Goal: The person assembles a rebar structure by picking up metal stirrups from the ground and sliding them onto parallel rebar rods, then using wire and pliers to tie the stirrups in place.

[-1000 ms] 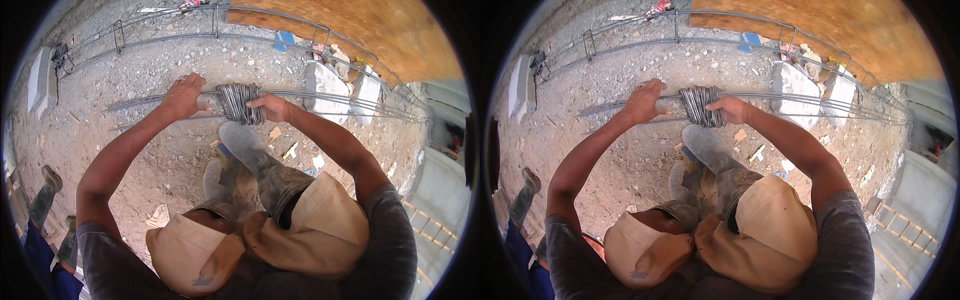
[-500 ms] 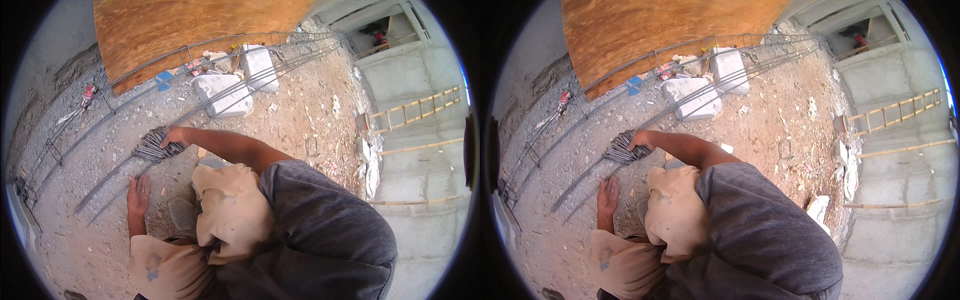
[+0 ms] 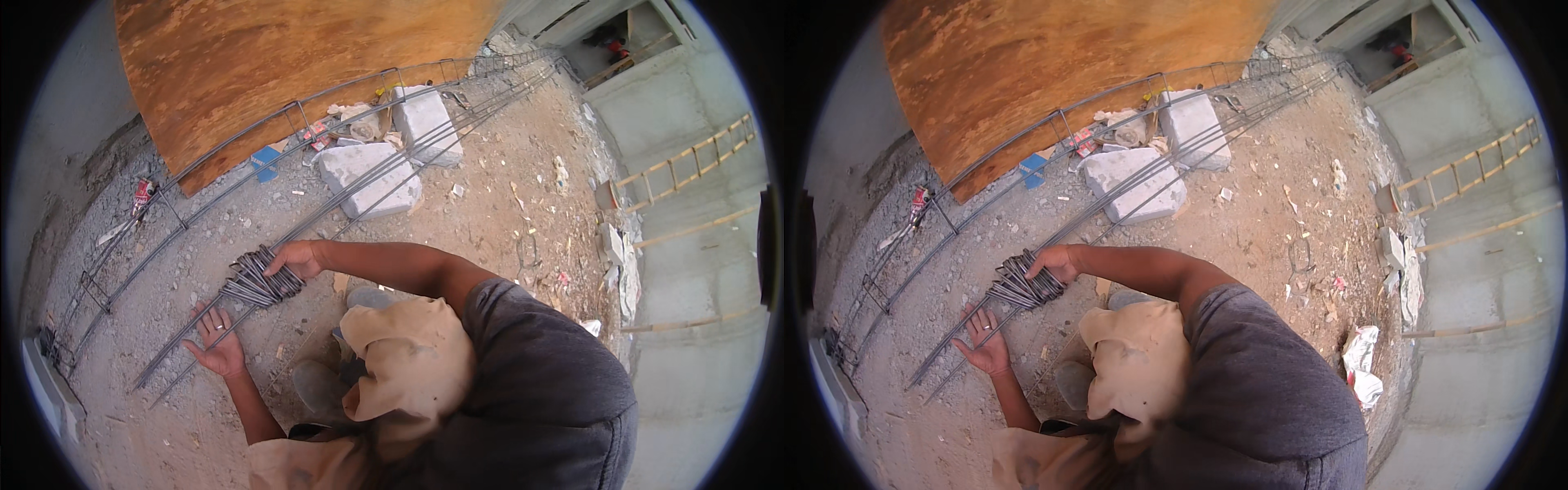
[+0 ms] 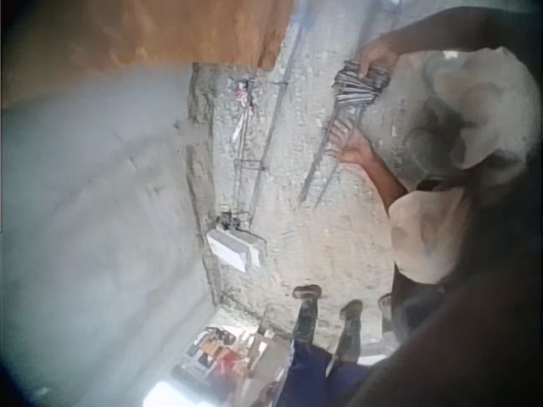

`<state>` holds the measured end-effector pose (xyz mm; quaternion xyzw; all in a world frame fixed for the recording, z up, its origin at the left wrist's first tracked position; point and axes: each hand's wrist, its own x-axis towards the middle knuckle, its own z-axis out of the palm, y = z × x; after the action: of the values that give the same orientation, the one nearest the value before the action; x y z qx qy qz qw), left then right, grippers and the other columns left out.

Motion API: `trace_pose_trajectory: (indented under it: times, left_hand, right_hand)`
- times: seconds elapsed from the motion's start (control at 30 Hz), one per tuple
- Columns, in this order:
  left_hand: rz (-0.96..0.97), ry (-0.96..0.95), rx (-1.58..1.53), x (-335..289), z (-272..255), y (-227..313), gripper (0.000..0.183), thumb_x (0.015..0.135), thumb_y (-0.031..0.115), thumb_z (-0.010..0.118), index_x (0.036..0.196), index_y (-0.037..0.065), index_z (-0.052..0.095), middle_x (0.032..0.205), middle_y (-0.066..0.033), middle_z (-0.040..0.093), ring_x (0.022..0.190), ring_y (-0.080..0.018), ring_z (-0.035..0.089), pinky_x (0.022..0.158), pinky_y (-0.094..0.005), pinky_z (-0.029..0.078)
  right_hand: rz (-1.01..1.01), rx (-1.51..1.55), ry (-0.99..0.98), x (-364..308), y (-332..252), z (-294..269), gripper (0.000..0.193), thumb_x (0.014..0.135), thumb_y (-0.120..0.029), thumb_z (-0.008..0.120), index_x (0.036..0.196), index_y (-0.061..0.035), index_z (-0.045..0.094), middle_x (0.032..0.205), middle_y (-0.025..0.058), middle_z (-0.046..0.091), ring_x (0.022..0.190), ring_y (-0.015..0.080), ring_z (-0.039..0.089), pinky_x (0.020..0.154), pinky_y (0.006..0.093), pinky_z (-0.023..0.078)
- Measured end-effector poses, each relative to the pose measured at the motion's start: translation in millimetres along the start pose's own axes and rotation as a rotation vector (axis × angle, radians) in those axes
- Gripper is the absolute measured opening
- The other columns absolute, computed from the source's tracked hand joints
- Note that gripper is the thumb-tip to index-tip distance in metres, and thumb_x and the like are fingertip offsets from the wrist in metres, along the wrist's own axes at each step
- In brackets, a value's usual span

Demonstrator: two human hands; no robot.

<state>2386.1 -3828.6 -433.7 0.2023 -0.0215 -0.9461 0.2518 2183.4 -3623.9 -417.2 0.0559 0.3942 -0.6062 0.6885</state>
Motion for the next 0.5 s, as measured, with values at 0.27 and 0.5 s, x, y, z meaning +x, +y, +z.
trace_pose_trajectory:
  times: [0.27,0.5]
  left_hand:
    - [0.021,-0.106,0.068,-31,51,-1,0.084,0.093,0.053,0.053,0.15,0.001,0.02,0.157,-0.0134,0.024,0.147,-0.0306,0.014,0.12,-0.0448,0.01]
    - [0.133,0.001,0.216,-51,68,-7,0.075,0.098,0.046,0.046,0.148,-0.003,0.021,0.155,-0.018,0.024,0.145,-0.0342,0.018,0.12,-0.0454,0.012]
  right_hand:
    - [0.0,0.105,-0.096,-58,-20,63,0.033,0.089,-0.01,0.061,0.12,0.0026,0.058,0.111,0.0116,0.068,0.1,0.0236,0.067,0.092,0.0408,0.052]
    - [-0.088,-0.06,0.171,-51,0,85,0.028,0.079,0.005,0.067,0.107,0.0031,0.064,0.093,0.0129,0.07,0.076,0.0219,0.07,0.064,0.0364,0.058]
